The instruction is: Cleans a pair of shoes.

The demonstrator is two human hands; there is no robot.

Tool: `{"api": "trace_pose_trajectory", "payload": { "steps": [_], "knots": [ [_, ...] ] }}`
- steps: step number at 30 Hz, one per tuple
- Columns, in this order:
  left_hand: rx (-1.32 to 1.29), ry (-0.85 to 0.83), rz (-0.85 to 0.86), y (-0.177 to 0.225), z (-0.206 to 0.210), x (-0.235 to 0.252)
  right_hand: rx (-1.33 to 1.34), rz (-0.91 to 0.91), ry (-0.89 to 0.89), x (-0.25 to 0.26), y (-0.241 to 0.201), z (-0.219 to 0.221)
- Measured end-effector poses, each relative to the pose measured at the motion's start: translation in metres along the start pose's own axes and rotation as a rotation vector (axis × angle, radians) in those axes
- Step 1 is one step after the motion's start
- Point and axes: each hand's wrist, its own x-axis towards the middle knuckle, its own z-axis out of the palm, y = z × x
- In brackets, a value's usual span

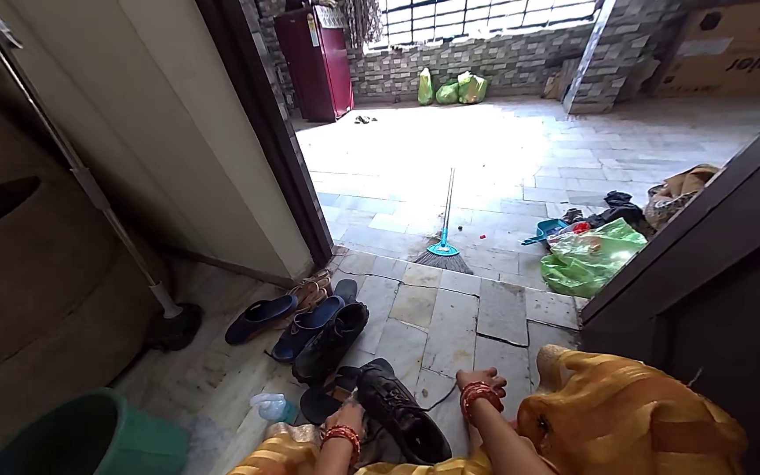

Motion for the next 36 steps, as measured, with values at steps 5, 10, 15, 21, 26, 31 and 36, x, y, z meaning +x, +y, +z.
{"api": "trace_pose_trajectory", "payload": {
  "steps": [5, 10, 15, 21, 26, 31, 36],
  "knots": [
    [-0.095, -0.006, 0.160, 0.020, 0.008, 0.008, -0.449, -0.673, -0.410, -0.010, 0.000, 0.017],
    [-0.212, -0.059, 0.178, 0.038, 0.023, 0.011, -0.768, -0.849, -0.542, -0.031, 0.000, 0.046],
    [-0.275, 0.029, 0.087, 0.046, 0.035, 0.014, -0.828, -0.825, -0.519, -0.031, 0.000, 0.049],
    [-0.231, 0.032, 0.038, 0.055, 0.038, 0.007, -0.860, -0.827, -0.495, -0.037, -0.001, 0.050],
    [-0.207, 0.039, 0.024, 0.055, 0.025, 0.002, -0.820, -0.740, -0.484, -0.037, 0.000, 0.033],
    [-0.136, 0.103, 0.094, 0.049, 0.013, 0.000, -0.685, -0.662, -0.461, -0.011, -0.004, 0.028],
    [0.007, 0.187, 0.113, 0.050, 0.002, -0.014, -0.738, -0.656, -0.385, -0.019, -0.006, 0.019]
  ]
}}
